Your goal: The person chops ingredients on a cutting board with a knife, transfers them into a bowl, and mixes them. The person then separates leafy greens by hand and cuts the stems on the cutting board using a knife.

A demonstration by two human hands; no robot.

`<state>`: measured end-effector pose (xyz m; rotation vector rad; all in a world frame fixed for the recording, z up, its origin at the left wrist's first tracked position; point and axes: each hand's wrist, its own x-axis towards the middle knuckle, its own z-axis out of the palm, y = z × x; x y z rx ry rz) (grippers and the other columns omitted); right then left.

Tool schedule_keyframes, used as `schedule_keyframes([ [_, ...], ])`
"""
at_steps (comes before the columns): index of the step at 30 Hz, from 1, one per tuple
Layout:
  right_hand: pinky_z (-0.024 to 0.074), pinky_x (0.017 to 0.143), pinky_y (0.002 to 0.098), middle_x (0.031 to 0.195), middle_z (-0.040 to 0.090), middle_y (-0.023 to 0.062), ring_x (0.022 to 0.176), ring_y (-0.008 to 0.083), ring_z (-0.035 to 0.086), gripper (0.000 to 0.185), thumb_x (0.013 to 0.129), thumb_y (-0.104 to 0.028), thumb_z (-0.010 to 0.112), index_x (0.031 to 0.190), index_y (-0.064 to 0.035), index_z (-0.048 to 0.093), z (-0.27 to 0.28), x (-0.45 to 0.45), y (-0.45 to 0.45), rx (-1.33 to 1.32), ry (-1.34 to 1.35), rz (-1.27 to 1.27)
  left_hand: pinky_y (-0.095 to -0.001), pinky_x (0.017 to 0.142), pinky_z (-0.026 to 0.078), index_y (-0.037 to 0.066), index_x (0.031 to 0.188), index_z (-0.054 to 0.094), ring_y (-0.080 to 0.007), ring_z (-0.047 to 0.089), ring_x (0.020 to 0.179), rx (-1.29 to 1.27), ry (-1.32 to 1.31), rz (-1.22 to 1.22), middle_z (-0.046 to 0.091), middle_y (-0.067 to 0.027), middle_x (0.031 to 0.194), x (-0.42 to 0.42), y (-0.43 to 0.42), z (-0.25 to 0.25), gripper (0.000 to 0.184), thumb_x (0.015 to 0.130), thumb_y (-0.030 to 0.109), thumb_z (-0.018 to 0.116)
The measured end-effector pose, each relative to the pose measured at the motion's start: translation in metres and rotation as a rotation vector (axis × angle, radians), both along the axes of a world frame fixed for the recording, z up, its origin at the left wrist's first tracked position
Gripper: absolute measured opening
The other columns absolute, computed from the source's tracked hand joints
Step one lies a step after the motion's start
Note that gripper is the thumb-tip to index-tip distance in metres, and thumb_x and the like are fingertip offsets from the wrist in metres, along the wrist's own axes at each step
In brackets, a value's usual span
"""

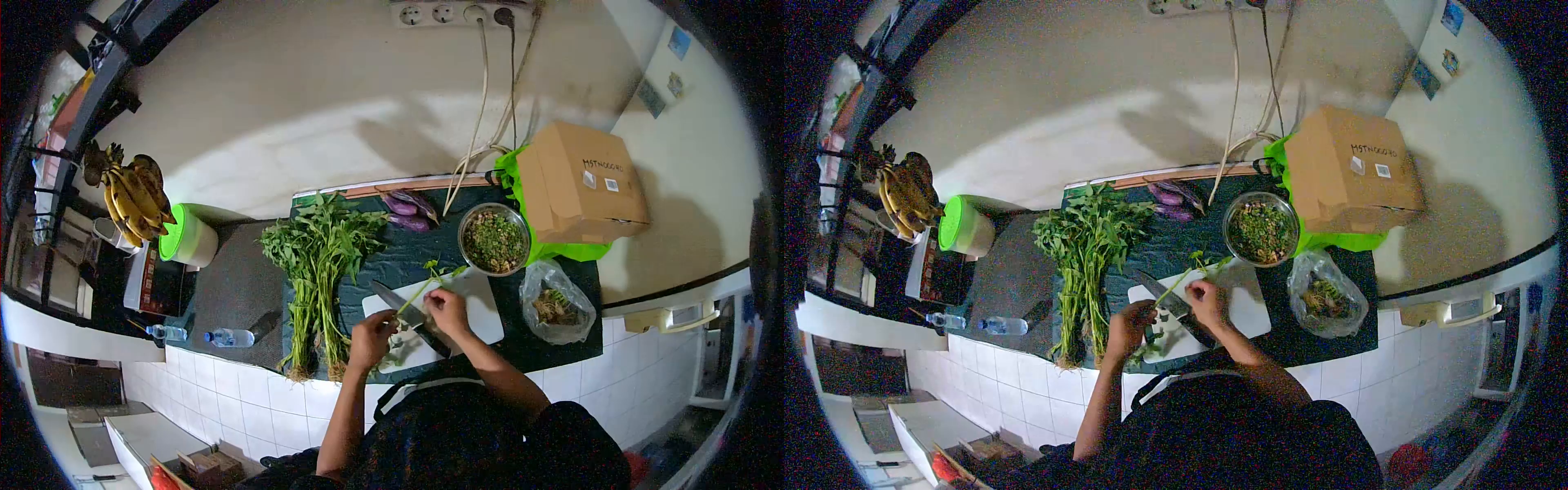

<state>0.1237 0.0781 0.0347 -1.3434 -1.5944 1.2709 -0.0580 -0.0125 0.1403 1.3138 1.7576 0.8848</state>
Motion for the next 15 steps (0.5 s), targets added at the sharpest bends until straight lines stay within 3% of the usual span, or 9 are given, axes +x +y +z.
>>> schedule_keyframes([
  [1, 0.048, 0.061, 0.032, 0.08, 0.068, 0.01, 0.069, 0.0161, 0.064, 0.022, 0.084, -0.019, 0.067, 0.095, 0.0, 0.067, 0.015, 0.003, 0.01, 0.003, 0.0, 0.007, -0.028, 0.066, 0.052, -0.002, 0.107, 0.066, -0.0153, 0.068, 0.075, -0.023, -0.088, 0.069, 0.07, -0.0119, 0.085, -0.001, 0.002, 0.002, 0.022, 0.088, 0.007, 0.064],
  [3, 0.0476, 0.065, 0.0301, 0.091, 0.068, 0.0108, 0.077, 0.0159, 0.064, 0.025, 0.088, -0.018, 0.064, 0.105, -0.0005, 0.064, 0.047, 0.009, 0.026, 0.709, -0.656, 0.027, -0.0266, 0.068, 0.052, -0.002, 0.108, 0.065, -0.0113, 0.066, 0.075, -0.003, -0.145, 0.086, 0.071, -0.0096, 0.085, -0.006, 0.006, -0.006, 0.022, 0.089, 0.009, 0.065],
  [4, 0.0478, 0.075, 0.0297, 0.103, 0.066, 0.0118, 0.089, 0.0183, 0.063, 0.027, 0.091, -0.019, 0.061, 0.112, -0.0013, 0.061, 0.064, 0.007, 0.028, 0.734, -0.701, -0.01, -0.0264, 0.068, 0.052, -0.002, 0.108, 0.065, -0.0112, 0.066, 0.075, 0.008, -0.17, 0.095, 0.071, -0.0092, 0.084, -0.006, 0.01, -0.002, 0.023, 0.09, 0.011, 0.065],
  [5, 0.0478, 0.075, 0.0297, 0.103, 0.066, 0.0118, 0.089, 0.0183, 0.063, 0.027, 0.091, -0.019, 0.061, 0.112, -0.0013, 0.061, 0.06, 0.005, 0.029, 0.736, -0.7, -0.009, -0.0262, 0.069, 0.053, -0.002, 0.109, 0.064, -0.0111, 0.066, 0.074, 0.02, -0.195, 0.102, 0.071, -0.0087, 0.084, -0.006, 0.013, 0.001, 0.023, 0.09, 0.012, 0.065],
  [7, 0.0469, 0.084, 0.0309, 0.103, 0.066, 0.0097, 0.097, 0.0188, 0.062, 0.025, 0.092, -0.018, 0.06, 0.111, -0.001, 0.062, 0.039, 0.0, 0.031, -0.056, 0.035, 0.228, -0.0262, 0.07, 0.053, -0.003, 0.109, 0.063, -0.0115, 0.066, 0.076, 0.032, -0.214, 0.09, 0.071, -0.0079, 0.086, -0.006, 0.014, -0.01, 0.024, 0.092, 0.014, 0.064],
  [8, 0.0477, 0.085, 0.0303, 0.102, 0.066, 0.006, 0.096, 0.0156, 0.061, 0.024, 0.095, -0.015, 0.057, 0.113, -0.0005, 0.062, 0.027, -0.003, 0.031, -0.215, 0.305, 0.32, -0.0261, 0.07, 0.053, -0.003, 0.108, 0.064, -0.0116, 0.065, 0.076, 0.03, -0.298, 0.113, 0.07, -0.0073, 0.088, -0.003, 0.015, -0.013, 0.024, 0.092, 0.014, 0.064],
  [9, 0.0477, 0.085, 0.0303, 0.102, 0.066, 0.006, 0.096, 0.0156, 0.061, 0.024, 0.095, -0.015, 0.057, 0.113, -0.0005, 0.062, 0.034, -0.004, 0.025, -0.21, 0.306, 0.317, -0.026, 0.07, 0.052, -0.003, 0.108, 0.064, -0.0117, 0.065, 0.077, 0.028, -0.384, 0.135, 0.069, -0.0068, 0.089, -0.002, 0.016, -0.017, 0.024, 0.092, 0.015, 0.064],
  [11, 0.0473, 0.084, 0.0271, 0.101, 0.065, 0.0041, 0.095, 0.0109, 0.06, 0.023, 0.096, -0.012, 0.055, 0.114, 0.0002, 0.062, 0.066, -0.009, 0.01, -0.42, 0.569, 0.249, -0.0258, 0.071, 0.052, -0.003, 0.109, 0.063, -0.0115, 0.063, 0.077, 0.019, -0.46, 0.114, 0.068, -0.0062, 0.09, 0.0, 0.017, -0.02, 0.025, 0.092, 0.016, 0.064],
  [15, 0.0476, 0.082, 0.0245, 0.098, 0.067, 0.0044, 0.091, 0.0094, 0.061, 0.022, 0.094, -0.01, 0.06, 0.112, 0.0013, 0.064, 0.059, -0.004, 0.006, -0.264, 0.372, 0.282, -0.0258, 0.071, 0.05, -0.004, 0.112, 0.061, -0.0102, 0.062, 0.078, -0.014, -0.387, 0.062, 0.068, -0.0056, 0.091, 0.006, 0.015, -0.011, 0.029, 0.091, 0.015, 0.065],
])
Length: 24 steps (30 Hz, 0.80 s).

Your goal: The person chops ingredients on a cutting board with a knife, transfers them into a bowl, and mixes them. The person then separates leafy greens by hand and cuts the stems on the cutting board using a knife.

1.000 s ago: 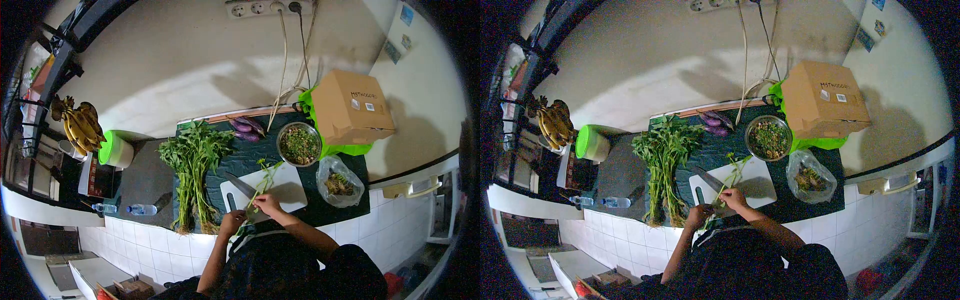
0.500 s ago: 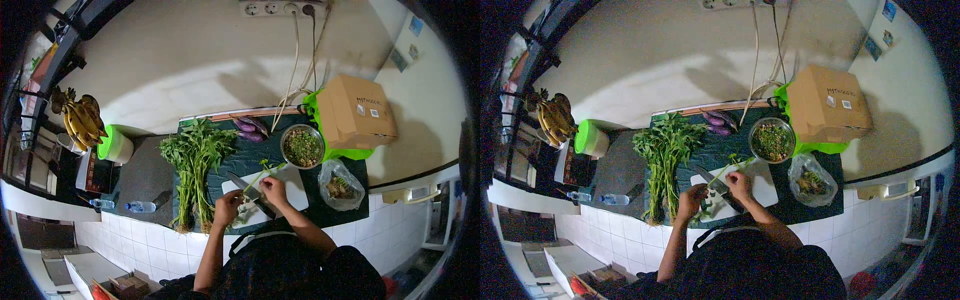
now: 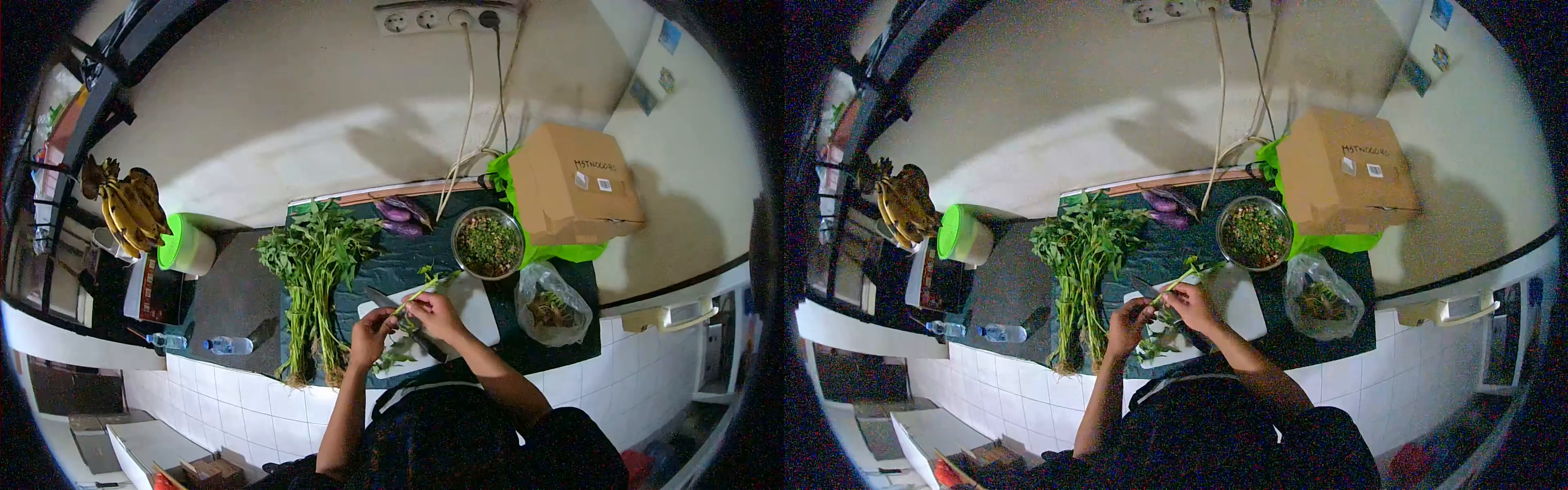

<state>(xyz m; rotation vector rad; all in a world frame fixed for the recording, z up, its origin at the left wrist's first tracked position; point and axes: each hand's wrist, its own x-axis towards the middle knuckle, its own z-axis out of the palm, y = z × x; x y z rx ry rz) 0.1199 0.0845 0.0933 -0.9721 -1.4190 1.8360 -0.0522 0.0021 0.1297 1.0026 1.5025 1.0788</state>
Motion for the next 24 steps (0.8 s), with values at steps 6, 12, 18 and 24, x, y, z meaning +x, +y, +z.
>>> schedule_keyframes([
  [6, 0.0493, 0.079, 0.0248, 0.096, 0.069, 0.0048, 0.088, 0.0098, 0.063, 0.02, 0.09, -0.01, 0.065, 0.105, 0.0018, 0.067, -0.004, 0.018, 0.0, 0.001, 0.001, -0.038, -0.0278, 0.086, 0.049, -0.004, 0.119, 0.058, -0.0127, 0.06, 0.097, 0.02, -0.139, -0.131, 0.066, -0.0069, 0.106, -0.006, -0.007, 0.004, 0.031, 0.091, 0.006, 0.063],
  [12, 0.0493, 0.074, 0.0248, 0.088, 0.07, 0.0036, 0.08, 0.0096, 0.063, 0.016, 0.087, -0.011, 0.068, 0.098, 0.0007, 0.069, -0.005, 0.029, -0.004, 0.059, -0.145, -0.008, -0.0284, 0.092, 0.046, -0.003, 0.127, 0.053, -0.0145, 0.059, 0.105, -0.003, -0.095, -0.24, 0.063, -0.0077, 0.116, -0.007, -0.017, 0.014, 0.037, 0.091, -0.003, 0.058],
  [18, 0.0489, 0.065, 0.0272, 0.075, 0.069, 0.0061, 0.07, 0.0128, 0.065, 0.01, 0.083, -0.01, 0.068, 0.088, -0.0016, 0.069, 0.01, 0.026, -0.011, 0.25, -0.347, -0.074, -0.0274, 0.088, 0.048, 0.0, 0.125, 0.055, -0.0131, 0.058, 0.106, -0.017, -0.15, -0.241, 0.063, -0.0069, 0.114, -0.013, -0.027, 0.003, 0.037, 0.089, -0.004, 0.06],
  [24, 0.0499, 0.063, 0.034, 0.073, 0.067, 0.012, 0.068, 0.0266, 0.065, 0.008, 0.083, -0.01, 0.065, 0.085, -0.0023, 0.067, -0.004, 0.021, -0.001, 0.658, -0.584, -0.189, -0.0275, 0.08, 0.052, -0.001, 0.122, 0.057, -0.0145, 0.064, 0.094, -0.056, 0.075, -0.114, 0.067, -0.0077, 0.103, -0.013, -0.028, 0.018, 0.039, 0.085, 0.002, 0.068],
])
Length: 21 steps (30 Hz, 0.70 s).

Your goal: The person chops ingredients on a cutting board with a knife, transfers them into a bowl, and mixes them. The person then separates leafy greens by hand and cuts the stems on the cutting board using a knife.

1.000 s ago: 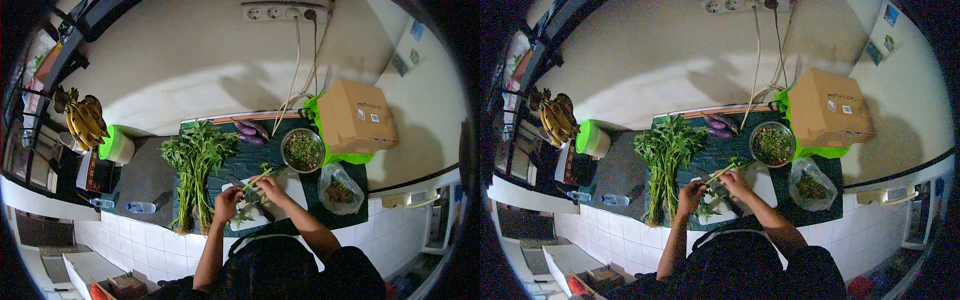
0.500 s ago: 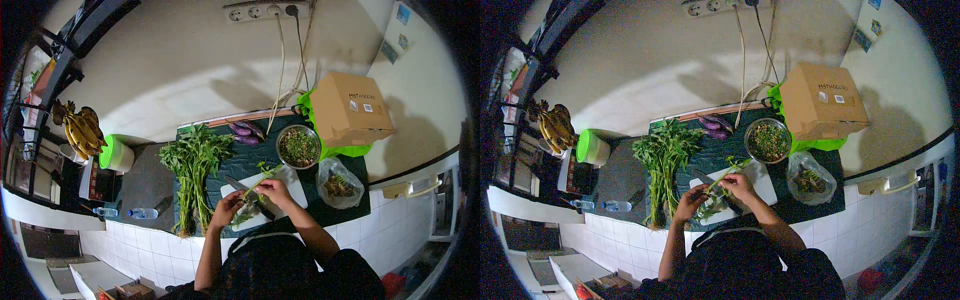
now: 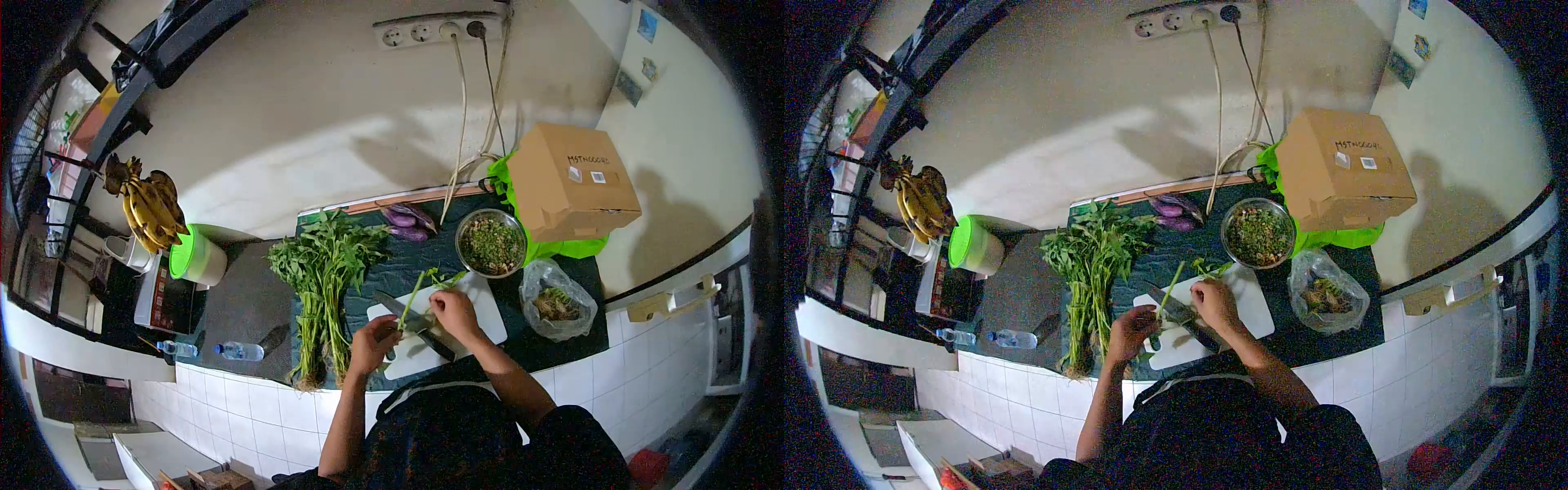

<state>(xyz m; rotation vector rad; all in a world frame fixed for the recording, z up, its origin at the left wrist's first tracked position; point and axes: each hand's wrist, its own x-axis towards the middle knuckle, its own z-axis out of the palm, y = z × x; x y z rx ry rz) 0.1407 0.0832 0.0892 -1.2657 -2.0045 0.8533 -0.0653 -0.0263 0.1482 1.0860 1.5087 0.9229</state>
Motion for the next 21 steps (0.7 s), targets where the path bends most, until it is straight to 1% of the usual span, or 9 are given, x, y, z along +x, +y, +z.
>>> schedule_keyframes([
  [1, 0.0501, 0.063, 0.0359, 0.075, 0.066, 0.0131, 0.069, 0.0294, 0.065, 0.01, 0.083, -0.011, 0.065, 0.087, -0.0021, 0.067, -0.001, -0.001, 0.005, 0.081, -0.002, 0.001, -0.0279, 0.076, 0.054, -0.002, 0.117, 0.06, -0.015, 0.067, 0.087, 0.084, 0.158, 0.048, 0.069, -0.0093, 0.097, 0.004, 0.001, 0.0, 0.038, 0.082, 0.005, 0.073],
  [6, 0.0506, 0.067, 0.0381, 0.083, 0.067, 0.0136, 0.075, 0.0341, 0.063, 0.023, 0.086, -0.018, 0.066, 0.098, 0.001, 0.064, -0.005, -0.016, 0.031, 0.501, -0.019, -0.159, -0.029, 0.078, 0.053, -0.002, 0.112, 0.062, -0.0158, 0.067, 0.088, 0.15, 0.12, 0.122, 0.07, -0.0108, 0.099, 0.008, 0.01, -0.015, 0.035, 0.08, 0.005, 0.074],
  [8, 0.0515, 0.069, 0.0334, 0.08, 0.067, 0.0086, 0.07, 0.0271, 0.063, 0.026, 0.089, -0.024, 0.065, 0.096, 0.0015, 0.064, 0.011, -0.024, 0.023, -0.223, 0.064, -0.085, -0.0299, 0.081, 0.053, -0.002, 0.111, 0.062, -0.0162, 0.066, 0.09, 0.132, 0.098, 0.156, 0.07, -0.0114, 0.099, 0.012, 0.011, -0.012, 0.036, 0.079, 0.005, 0.075],
  [10, 0.051, 0.069, 0.0308, 0.079, 0.067, 0.0072, 0.07, 0.0215, 0.063, 0.027, 0.089, -0.025, 0.067, 0.094, 0.0011, 0.065, -0.008, -0.034, 0.01, -0.436, 0.289, 0.003, -0.0299, 0.081, 0.053, -0.003, 0.111, 0.063, -0.0165, 0.067, 0.089, 0.129, 0.325, 0.138, 0.071, -0.012, 0.098, 0.015, 0.009, -0.005, 0.035, 0.078, 0.002, 0.074],
  [11, 0.0504, 0.068, 0.0281, 0.079, 0.067, 0.0058, 0.069, 0.0158, 0.062, 0.028, 0.089, -0.027, 0.068, 0.093, 0.0008, 0.065, -0.015, -0.037, 0.005, -0.642, 0.511, 0.085, -0.0294, 0.077, 0.053, 0.0, 0.107, 0.066, -0.0152, 0.069, 0.084, 0.172, 0.219, 0.203, 0.072, -0.0112, 0.09, 0.011, 0.008, -0.028, 0.036, 0.076, 0.012, 0.078],
  [14, 0.0489, 0.065, 0.0244, 0.08, 0.068, 0.0044, 0.071, 0.0091, 0.061, 0.028, 0.086, -0.025, 0.072, 0.091, 0.0012, 0.066, -0.015, -0.047, -0.019, -0.44, 0.534, 0.09, -0.0295, 0.077, 0.053, 0.0, 0.107, 0.066, -0.0161, 0.069, 0.084, 0.184, 0.236, 0.201, 0.072, -0.0117, 0.09, 0.012, 0.005, -0.031, 0.036, 0.076, 0.012, 0.078],
  [18, 0.0484, 0.062, 0.0308, 0.073, 0.068, 0.0067, 0.065, 0.0125, 0.061, 0.027, 0.081, -0.024, 0.075, 0.087, 0.0011, 0.069, -0.024, -0.047, -0.025, -0.381, 0.438, 0.044, -0.0297, 0.077, 0.053, 0.0, 0.107, 0.066, -0.0165, 0.069, 0.085, 0.143, 0.354, 0.188, 0.072, -0.0118, 0.092, 0.022, 0.004, -0.01, 0.036, 0.075, 0.012, 0.078],
  [20, 0.0484, 0.067, 0.0274, 0.078, 0.069, 0.0056, 0.071, 0.0093, 0.06, 0.023, 0.084, -0.021, 0.073, 0.094, -0.0002, 0.069, 0.023, -0.033, -0.023, -0.443, 0.217, 0.142, -0.0297, 0.079, 0.053, 0.0, 0.107, 0.066, -0.0169, 0.069, 0.086, 0.055, 0.446, 0.149, 0.072, -0.0117, 0.094, 0.022, 0.006, -0.004, 0.036, 0.075, 0.011, 0.078],
  [21, 0.0491, 0.066, 0.0287, 0.077, 0.07, 0.007, 0.07, 0.0106, 0.062, 0.023, 0.084, -0.022, 0.072, 0.093, -0.001, 0.07, -0.003, -0.036, -0.024, -0.38, 0.334, 0.125, -0.0296, 0.08, 0.053, 0.0, 0.106, 0.066, -0.017, 0.069, 0.088, 0.069, 0.382, 0.141, 0.072, -0.0114, 0.096, 0.019, 0.005, -0.006, 0.035, 0.075, 0.011, 0.078],
])
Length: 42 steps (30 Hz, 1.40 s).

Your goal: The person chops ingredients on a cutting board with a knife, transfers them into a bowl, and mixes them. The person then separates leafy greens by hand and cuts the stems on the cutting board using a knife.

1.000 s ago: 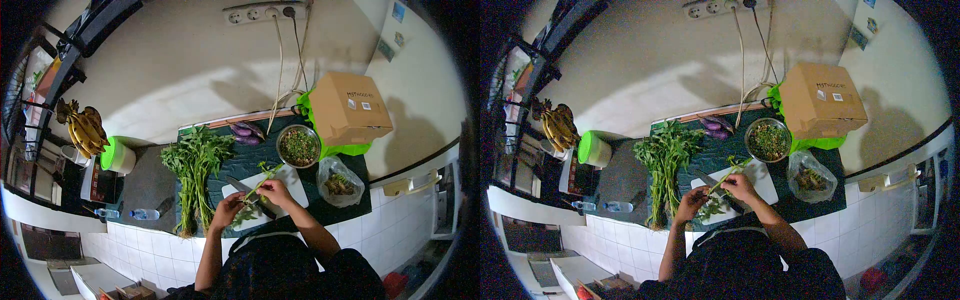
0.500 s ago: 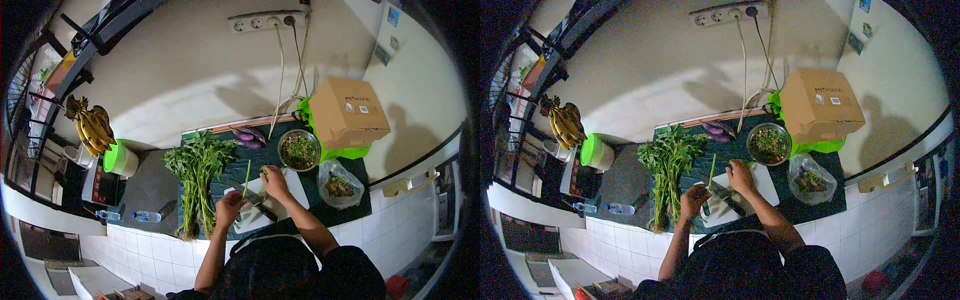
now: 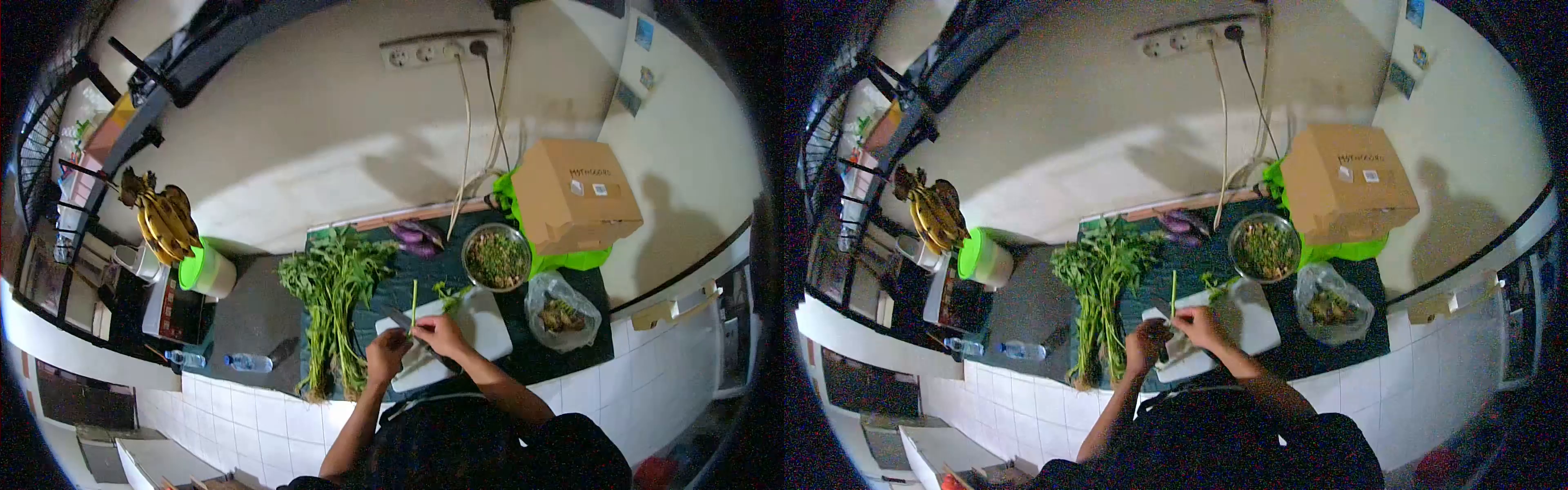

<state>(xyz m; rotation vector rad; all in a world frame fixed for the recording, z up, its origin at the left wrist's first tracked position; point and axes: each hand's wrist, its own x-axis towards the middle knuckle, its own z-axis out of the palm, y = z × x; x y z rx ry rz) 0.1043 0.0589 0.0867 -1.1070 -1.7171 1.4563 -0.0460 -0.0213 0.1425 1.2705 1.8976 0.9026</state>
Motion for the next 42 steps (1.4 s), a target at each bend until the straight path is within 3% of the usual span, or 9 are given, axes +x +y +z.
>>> schedule_keyframes([
  [6, 0.0505, 0.069, 0.0299, 0.085, 0.072, 0.0087, 0.075, 0.0126, 0.065, 0.023, 0.085, -0.019, 0.07, 0.101, -0.0038, 0.071, -0.003, -0.003, 0.005, -0.045, -0.122, 0.016, -0.0299, 0.078, 0.053, 0.0, 0.105, 0.066, -0.0167, 0.069, 0.087, 0.069, 0.022, -0.04, 0.072, -0.0113, 0.094, -0.008, 0.004, -0.009, 0.033, 0.076, 0.01, 0.077],
  [14, 0.0492, 0.066, 0.0304, 0.081, 0.071, 0.0077, 0.071, 0.0124, 0.063, 0.021, 0.083, -0.019, 0.068, 0.097, -0.002, 0.071, -0.015, -0.016, -0.014, -0.126, -0.046, -0.007, -0.0302, 0.073, 0.053, 0.001, 0.105, 0.066, -0.019, 0.07, 0.081, 0.118, -0.053, -0.02, 0.072, -0.0126, 0.091, -0.018, -0.006, -0.028, 0.031, 0.076, 0.011, 0.075],
  [19, 0.0495, 0.062, 0.034, 0.075, 0.069, 0.0119, 0.066, 0.0215, 0.066, 0.018, 0.08, -0.019, 0.067, 0.089, -0.0037, 0.072, -0.002, -0.016, -0.018, -0.067, -0.306, -0.094, -0.0312, 0.077, 0.054, 0.003, 0.106, 0.066, -0.0193, 0.069, 0.088, -0.045, -0.091, -0.045, 0.072, -0.0118, 0.094, -0.018, -0.005, -0.038, 0.031, 0.077, 0.01, 0.076],
  [23, 0.05, 0.062, 0.0348, 0.073, 0.069, 0.0129, 0.067, 0.0256, 0.067, 0.016, 0.08, -0.018, 0.066, 0.088, -0.0047, 0.072, -0.015, -0.017, -0.025, 0.038, -0.279, -0.147, -0.0321, 0.076, 0.054, 0.002, 0.104, 0.068, -0.0216, 0.07, 0.085, 0.001, -0.01, -0.123, 0.071, -0.0145, 0.094, -0.019, -0.007, -0.049, 0.03, 0.078, 0.014, 0.074],
  [33, 0.0496, 0.067, 0.03, 0.082, 0.072, 0.0064, 0.074, 0.0125, 0.064, 0.029, 0.082, -0.024, 0.072, 0.096, 0.0008, 0.071, -0.035, -0.004, -0.023, -0.165, -0.054, -0.109, -0.0321, 0.07, 0.054, 0.004, 0.102, 0.07, -0.0224, 0.071, 0.08, -0.024, -0.028, -0.092, 0.071, -0.0149, 0.091, -0.011, -0.008, -0.037, 0.029, 0.08, 0.023, 0.075],
  [35, 0.0493, 0.067, 0.0284, 0.083, 0.071, 0.0044, 0.074, 0.0104, 0.062, 0.029, 0.084, -0.024, 0.071, 0.098, 0.0011, 0.071, -0.026, 0.0, -0.02, -0.543, 0.023, -0.082, -0.0319, 0.069, 0.054, 0.004, 0.102, 0.071, -0.0219, 0.071, 0.079, 0.039, 0.025, -0.103, 0.071, -0.0151, 0.09, -0.01, -0.008, -0.037, 0.028, 0.081, 0.022, 0.075],
  [39, 0.048, 0.067, 0.027, 0.083, 0.07, 0.0031, 0.073, 0.0089, 0.06, 0.028, 0.084, -0.025, 0.071, 0.096, 0.0008, 0.071, -0.042, -0.001, -0.024, -0.358, 0.059, 0.015, -0.0317, 0.069, 0.054, 0.003, 0.102, 0.071, -0.0209, 0.071, 0.078, 0.048, 0.015, -0.088, 0.071, -0.015, 0.089, -0.007, -0.007, -0.037, 0.027, 0.081, 0.021, 0.075],
  [41, 0.0489, 0.072, 0.0334, 0.08, 0.068, 0.008, 0.074, 0.0192, 0.062, 0.039, 0.076, -0.035, 0.078, 0.088, 0.0017, 0.07, -0.079, -0.005, -0.024, -0.184, -0.021, -0.177, -0.0314, 0.07, 0.054, 0.003, 0.101, 0.071, -0.0198, 0.071, 0.078, 0.036, -0.157, 0.009, 0.071, -0.0145, 0.089, -0.008, -0.006, -0.045, 0.027, 0.081, 0.02, 0.075],
  [42, 0.0489, 0.072, 0.0334, 0.08, 0.068, 0.008, 0.074, 0.0192, 0.062, 0.039, 0.076, -0.035, 0.078, 0.088, 0.0017, 0.07, -0.075, -0.003, -0.022, -0.183, -0.02, -0.177, -0.0304, 0.069, 0.054, 0.002, 0.102, 0.07, -0.0183, 0.071, 0.079, 0.072, -0.042, -0.007, 0.072, -0.0136, 0.088, -0.008, -0.006, -0.046, 0.028, 0.081, 0.02, 0.075],
])
